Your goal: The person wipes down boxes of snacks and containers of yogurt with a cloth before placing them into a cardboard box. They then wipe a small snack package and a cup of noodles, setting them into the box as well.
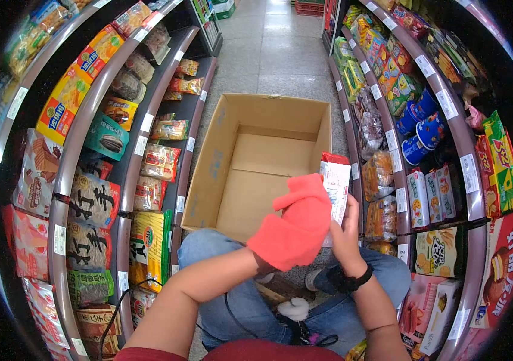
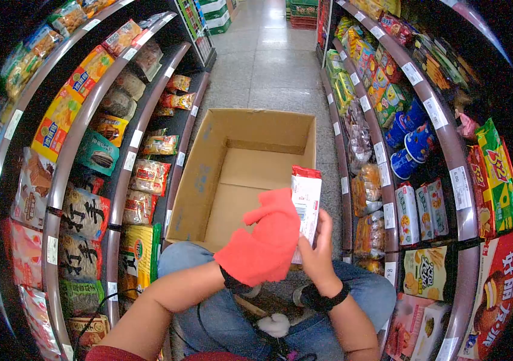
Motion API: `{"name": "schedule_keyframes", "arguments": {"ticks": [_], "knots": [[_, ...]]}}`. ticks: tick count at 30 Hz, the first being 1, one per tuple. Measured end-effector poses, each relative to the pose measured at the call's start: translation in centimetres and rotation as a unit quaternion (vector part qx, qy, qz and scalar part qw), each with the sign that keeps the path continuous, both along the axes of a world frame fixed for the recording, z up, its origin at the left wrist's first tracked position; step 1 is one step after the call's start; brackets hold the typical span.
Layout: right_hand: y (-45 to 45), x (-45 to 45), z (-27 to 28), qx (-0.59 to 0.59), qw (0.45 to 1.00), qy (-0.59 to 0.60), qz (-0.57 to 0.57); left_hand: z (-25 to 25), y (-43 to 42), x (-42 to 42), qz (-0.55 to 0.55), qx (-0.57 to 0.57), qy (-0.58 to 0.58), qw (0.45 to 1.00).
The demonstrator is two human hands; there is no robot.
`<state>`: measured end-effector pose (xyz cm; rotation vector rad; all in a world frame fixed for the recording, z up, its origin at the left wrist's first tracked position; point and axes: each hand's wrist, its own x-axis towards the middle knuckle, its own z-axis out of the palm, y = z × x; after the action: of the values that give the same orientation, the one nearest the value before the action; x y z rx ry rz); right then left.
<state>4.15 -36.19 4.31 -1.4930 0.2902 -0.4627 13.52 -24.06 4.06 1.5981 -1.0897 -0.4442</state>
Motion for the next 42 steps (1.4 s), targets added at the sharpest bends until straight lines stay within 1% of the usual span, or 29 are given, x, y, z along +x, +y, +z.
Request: {"name": "schedule_keyframes", "arguments": {"ticks": [2, 5, 8, 11, 14, 17, 20, 21, 24, 25, 26, 28, 31, 34, 35, 38, 40, 42], "knots": [[-0.2, 0.0, -0.4, 0.074, 0.997, -0.03, -0.001, -1.2, 0.4, 0.0, 0.01, 0.014, -0.063, 0.998], [0.3, 0.8, 1.5, 0.26, 0.965, -0.037, -0.003, -0.7, 0.6, 0.2, 0.015, 0.011, -0.072, 0.997], [-0.8, 0.2, -0.1, 0.34, 0.939, 0.001, 0.056, -0.6, 0.7, 0.1, 0.016, 0.011, -0.079, 0.997], [-0.4, 0.6, 0.0, 0.313, 0.947, -0.037, 0.064, -0.4, 1.0, -0.3, 0.015, 0.016, -0.094, 0.995], [0.4, 0.7, 0.6, 0.354, 0.932, -0.034, 0.062, -0.2, 1.5, -0.7, 0.011, 0.021, -0.115, 0.993], [-0.2, 1.3, 0.4, 0.488, 0.867, -0.042, 0.086, -0.1, 1.6, -1.3, 0.007, 0.021, -0.13, 0.991], [-1.7, 0.8, 0.0, 0.506, 0.857, -0.03, 0.096, 0.2, 1.5, -2.2, -0.002, 0.02, -0.14, 0.99], [-2.2, 0.6, -0.8, 0.501, 0.861, -0.019, 0.082, 0.3, 1.4, -2.2, 0.002, 0.014, -0.141, 0.99], [-1.1, 1.4, 1.3, 0.417, 0.899, -0.006, 0.131, 0.3, 1.4, -1.7, 0.016, 0.008, -0.133, 0.991], [-0.1, 1.5, 2.0, 0.322, 0.94, 0.004, 0.115, 0.3, 1.3, -1.4, 0.022, 0.005, -0.126, 0.992], [-0.1, 1.4, 0.9, 0.338, 0.928, 0.054, 0.147, 0.2, 1.2, -1.0, 0.029, 0.003, -0.118, 0.993], [0.9, 0.8, -1.5, 0.251, 0.952, 0.09, 0.148, 0.6, 1.2, -0.4, 0.043, 0.005, -0.108, 0.993], [2.8, 0.3, -3.2, 0.108, 0.972, 0.06, 0.199, 1.6, 1.8, 1.3, 0.067, 0.019, -0.11, 0.991], [3.2, 0.0, -3.0, 0.001, 0.97, 0.046, 0.238, 2.9, 2.6, 2.7, 0.104, 0.046, -0.112, 0.987], [3.5, 0.1, -2.6, 0.0, 0.975, 0.044, 0.219, 3.3, 2.7, 3.0, 0.117, 0.053, -0.116, 0.985], [3.1, 0.1, -1.7, -0.089, 0.985, 0.024, 0.148, 4.7, 2.1, 2.8, 0.164, 0.077, -0.128, 0.975], [2.3, -0.2, -0.3, -0.187, 0.977, 0.058, 0.082, 5.9, 1.0, 1.9, 0.203, 0.089, -0.118, 0.968], [1.7, -0.3, 0.3, -0.26, 0.961, 0.085, 0.03, 7.1, 0.1, 0.9, 0.206, 0.079, -0.082, 0.972]]}}
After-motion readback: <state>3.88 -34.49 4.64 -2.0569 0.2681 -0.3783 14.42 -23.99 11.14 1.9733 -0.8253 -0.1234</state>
